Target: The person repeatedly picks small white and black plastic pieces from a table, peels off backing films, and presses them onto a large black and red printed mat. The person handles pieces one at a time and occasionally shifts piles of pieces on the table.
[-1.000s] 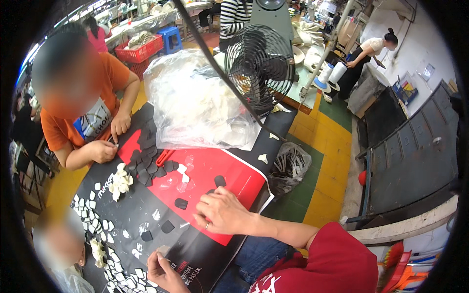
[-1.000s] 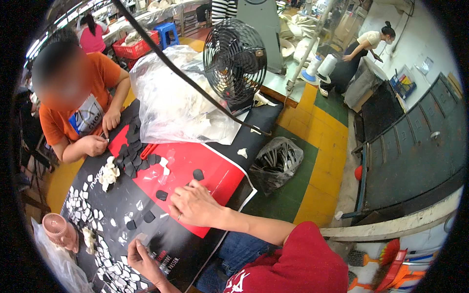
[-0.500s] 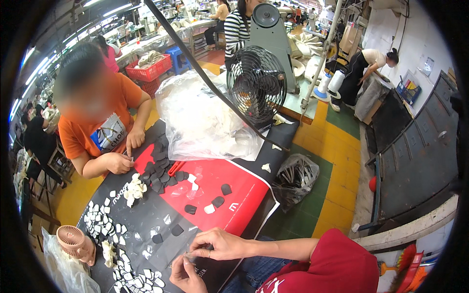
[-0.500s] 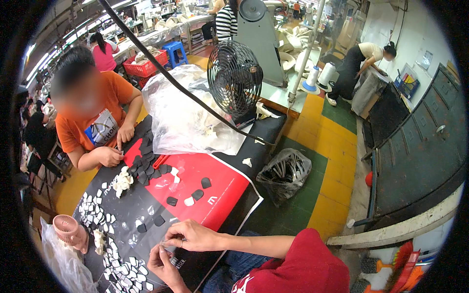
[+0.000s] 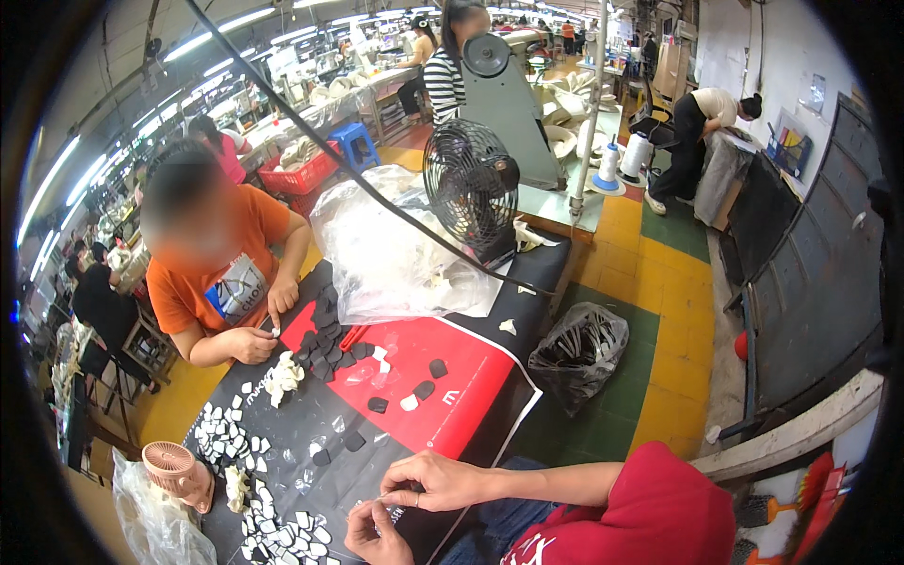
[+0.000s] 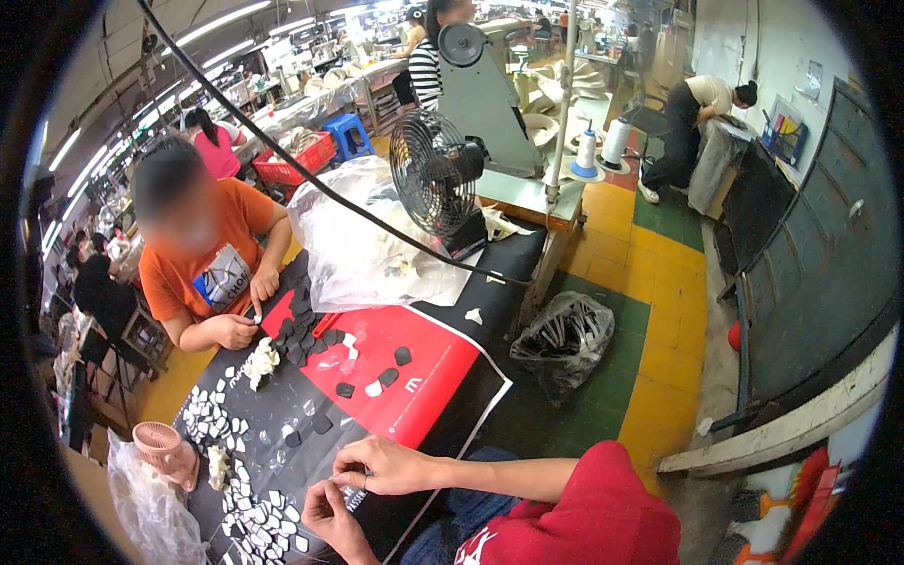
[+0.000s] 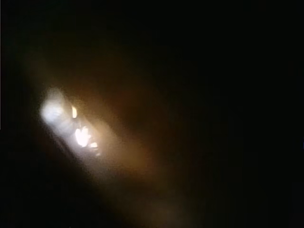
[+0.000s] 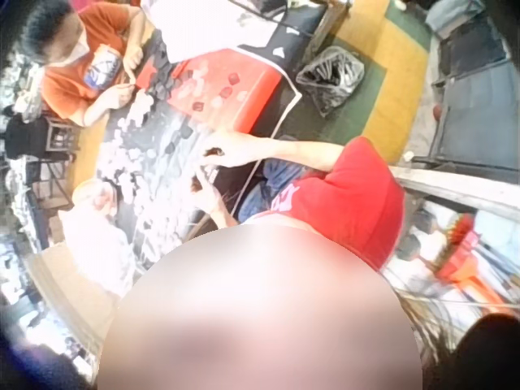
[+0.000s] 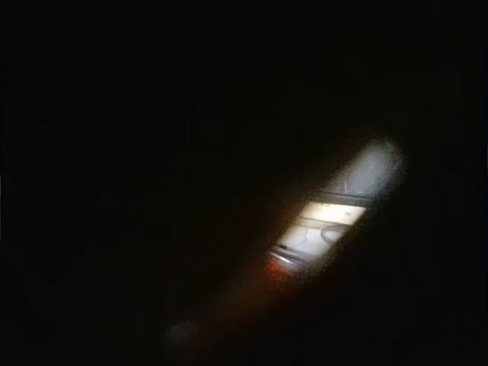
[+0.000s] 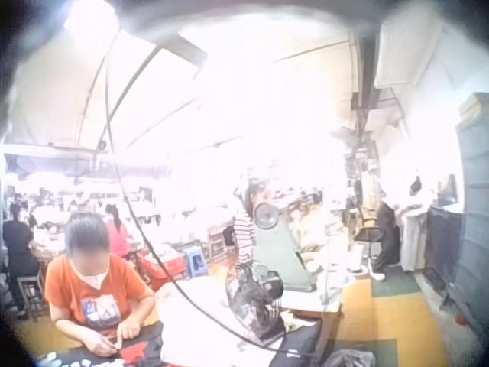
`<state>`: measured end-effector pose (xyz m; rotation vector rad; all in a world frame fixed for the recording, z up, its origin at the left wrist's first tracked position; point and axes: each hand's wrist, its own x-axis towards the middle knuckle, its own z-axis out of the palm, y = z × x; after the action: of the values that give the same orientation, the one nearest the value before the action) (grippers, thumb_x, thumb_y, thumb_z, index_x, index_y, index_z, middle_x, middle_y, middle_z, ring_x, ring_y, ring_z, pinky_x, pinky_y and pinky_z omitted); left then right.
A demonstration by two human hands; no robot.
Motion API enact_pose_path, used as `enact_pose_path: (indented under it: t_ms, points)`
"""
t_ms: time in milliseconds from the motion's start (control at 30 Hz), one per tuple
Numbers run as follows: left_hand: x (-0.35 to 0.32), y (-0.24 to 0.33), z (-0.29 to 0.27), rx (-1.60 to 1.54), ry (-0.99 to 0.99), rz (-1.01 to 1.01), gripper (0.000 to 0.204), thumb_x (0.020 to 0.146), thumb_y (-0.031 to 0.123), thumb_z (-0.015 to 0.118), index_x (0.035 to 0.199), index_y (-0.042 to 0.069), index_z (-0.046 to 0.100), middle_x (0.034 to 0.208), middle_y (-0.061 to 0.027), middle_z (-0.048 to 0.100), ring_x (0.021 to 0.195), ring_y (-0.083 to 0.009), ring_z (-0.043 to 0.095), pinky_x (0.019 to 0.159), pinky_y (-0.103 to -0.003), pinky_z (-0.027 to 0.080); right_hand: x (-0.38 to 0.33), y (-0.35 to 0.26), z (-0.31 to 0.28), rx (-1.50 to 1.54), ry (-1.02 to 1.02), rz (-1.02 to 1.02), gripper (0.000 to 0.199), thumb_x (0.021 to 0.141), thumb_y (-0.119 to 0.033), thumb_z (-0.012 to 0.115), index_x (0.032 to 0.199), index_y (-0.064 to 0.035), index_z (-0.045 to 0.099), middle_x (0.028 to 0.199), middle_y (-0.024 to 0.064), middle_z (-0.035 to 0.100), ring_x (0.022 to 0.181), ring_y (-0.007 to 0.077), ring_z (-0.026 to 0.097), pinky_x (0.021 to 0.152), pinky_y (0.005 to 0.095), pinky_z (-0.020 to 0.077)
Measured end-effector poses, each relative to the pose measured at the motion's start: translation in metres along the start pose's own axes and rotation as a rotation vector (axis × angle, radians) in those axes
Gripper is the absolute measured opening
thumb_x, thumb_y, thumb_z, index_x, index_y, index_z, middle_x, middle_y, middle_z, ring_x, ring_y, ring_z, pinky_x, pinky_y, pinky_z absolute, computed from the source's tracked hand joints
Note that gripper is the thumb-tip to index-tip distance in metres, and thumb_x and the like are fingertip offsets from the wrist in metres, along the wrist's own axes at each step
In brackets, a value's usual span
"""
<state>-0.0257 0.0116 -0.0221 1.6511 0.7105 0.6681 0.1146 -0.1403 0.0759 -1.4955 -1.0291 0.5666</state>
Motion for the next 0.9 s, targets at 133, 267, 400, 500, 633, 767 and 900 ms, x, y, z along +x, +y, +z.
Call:
enact_pose_path:
  t_ms: [133, 267, 400, 500, 633, 767, 900]
  points:
    - [-0.009, -0.002, 0.001, -0.016, 0.107, 0.024, 0.011, 0.093, 0.012, 0.072, 0.094, 0.0, 0.07, 0.087, -0.0087, 0.071, 0.075, -0.0139, 0.065, 0.07, -0.028, 0.055, -0.013, -0.008, 0.001, -0.034, 0.007, -0.017, 0.025, 0.094, -0.02, 0.067, 0.097, 0.0042, 0.066, 0.089, 0.0149, 0.07, 0.079, 0.0263, 0.067, 0.07, 0.0369, 0.0525]
    - [-0.022, 0.017, 0.007, -0.023, 0.03, 0.217, 0.016, 0.098, 0.012, 0.065, 0.089, -0.002, 0.065, 0.083, -0.0044, 0.063, 0.074, -0.0102, 0.057, 0.069, -0.026, 0.046, -0.027, -0.012, 0.002, -0.043, 0.029, -0.057, 0.025, 0.094, -0.021, 0.067, 0.097, 0.0042, 0.066, 0.09, 0.0152, 0.07, 0.08, 0.0271, 0.067, 0.071, 0.0366, 0.0525]
    - [-0.035, 0.04, 0.016, -0.129, -0.012, 0.313, 0.023, 0.1, 0.011, 0.062, 0.081, -0.003, 0.061, 0.078, -0.0011, 0.058, 0.07, -0.0075, 0.051, 0.064, -0.023, 0.041, -0.04, -0.015, 0.001, -0.065, 0.083, -0.135, 0.026, 0.096, -0.022, 0.069, 0.097, 0.0039, 0.066, 0.08, 0.0088, 0.065, 0.069, 0.0151, 0.059, 0.064, 0.031, 0.0479]
    - [-0.042, 0.049, 0.02, -0.06, 0.0, 0.323, 0.024, 0.1, 0.013, 0.062, 0.082, -0.003, 0.062, 0.078, -0.0013, 0.059, 0.071, -0.0072, 0.051, 0.064, -0.023, 0.041, -0.046, -0.017, -0.001, -0.044, 0.079, -0.117, 0.028, 0.095, -0.024, 0.07, 0.098, 0.0038, 0.066, 0.081, 0.0085, 0.065, 0.069, 0.0144, 0.059, 0.064, 0.0308, 0.0486]
    - [-0.049, 0.048, 0.02, -0.098, 0.05, 0.314, 0.02, 0.099, 0.01, 0.062, 0.085, -0.003, 0.063, 0.079, -0.0012, 0.059, 0.071, -0.0071, 0.051, 0.063, -0.023, 0.041, -0.045, -0.018, 0.0, -0.008, 0.05, -0.096, 0.03, 0.094, -0.026, 0.071, 0.103, 0.0027, 0.068, 0.085, 0.0081, 0.068, 0.072, 0.0136, 0.062, 0.067, 0.0298, 0.0512]
    - [-0.057, 0.048, 0.021, -0.113, 0.085, 0.31, 0.014, 0.098, 0.006, 0.062, 0.087, -0.002, 0.064, 0.08, -0.0006, 0.059, 0.071, -0.0063, 0.051, 0.063, -0.022, 0.041, -0.044, -0.018, 0.005, -0.026, 0.032, -0.049, 0.033, 0.093, -0.028, 0.071, 0.103, 0.0034, 0.069, 0.085, 0.011, 0.07, 0.072, 0.016, 0.064, 0.067, 0.0319, 0.0523]
    - [-0.067, 0.057, 0.026, -0.114, 0.077, 0.289, 0.013, 0.097, 0.004, 0.064, 0.086, -0.002, 0.063, 0.08, -0.0006, 0.059, 0.07, -0.0059, 0.051, 0.063, -0.022, 0.041, -0.047, -0.018, 0.004, 0.03, 0.011, -0.028, 0.025, 0.094, -0.022, 0.071, 0.103, 0.0018, 0.071, 0.087, 0.0103, 0.072, 0.078, 0.0133, 0.067, 0.07, 0.0298, 0.0536]
